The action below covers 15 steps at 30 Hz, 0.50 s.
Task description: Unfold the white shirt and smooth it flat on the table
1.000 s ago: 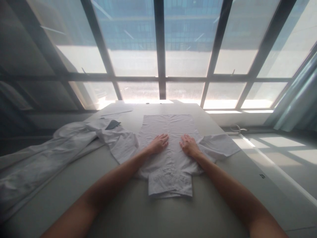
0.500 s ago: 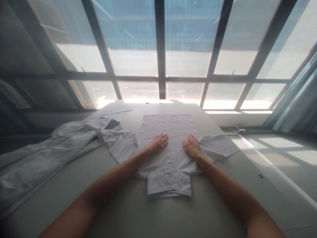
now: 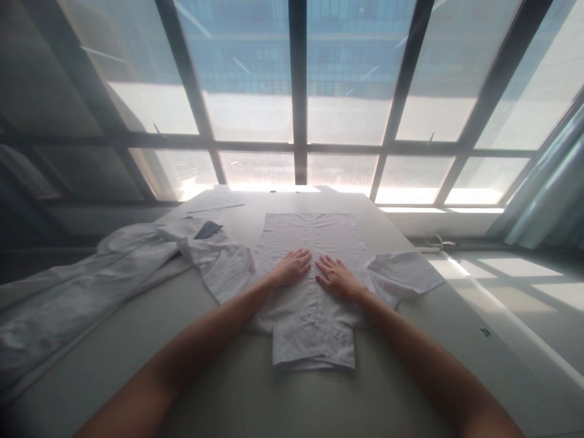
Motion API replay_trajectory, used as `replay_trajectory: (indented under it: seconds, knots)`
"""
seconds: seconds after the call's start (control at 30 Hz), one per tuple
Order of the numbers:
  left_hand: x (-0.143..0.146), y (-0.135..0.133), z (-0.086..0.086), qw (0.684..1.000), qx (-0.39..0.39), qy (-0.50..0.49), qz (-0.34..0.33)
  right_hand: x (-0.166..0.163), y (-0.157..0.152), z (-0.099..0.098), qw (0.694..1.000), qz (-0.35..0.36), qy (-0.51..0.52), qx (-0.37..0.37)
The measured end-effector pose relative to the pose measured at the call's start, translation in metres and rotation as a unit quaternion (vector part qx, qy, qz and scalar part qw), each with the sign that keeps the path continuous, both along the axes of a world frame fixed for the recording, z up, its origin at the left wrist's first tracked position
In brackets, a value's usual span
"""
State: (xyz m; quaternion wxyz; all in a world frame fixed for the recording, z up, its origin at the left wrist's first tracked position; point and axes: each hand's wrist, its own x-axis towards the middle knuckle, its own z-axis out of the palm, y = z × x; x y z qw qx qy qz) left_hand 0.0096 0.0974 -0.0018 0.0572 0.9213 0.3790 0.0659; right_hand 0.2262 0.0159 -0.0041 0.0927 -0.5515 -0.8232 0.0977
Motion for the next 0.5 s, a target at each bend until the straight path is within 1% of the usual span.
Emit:
replay_trajectory:
  seconds: [0.17, 0.5]
  knots:
    - [0.0001, -0.0011, 0.0011, 1.0, -0.003, 0.001, -0.001, 0.0075, 0.0034, -0.003, 0.995, -0.095, -0.019, 0.001]
    - [0.0009, 0.0012, -0.0014, 1.0, -0.007, 0.009, 0.007, 0.0095, 0.0045, -0.0061, 0.981, -0.189, -0.032, 0.037]
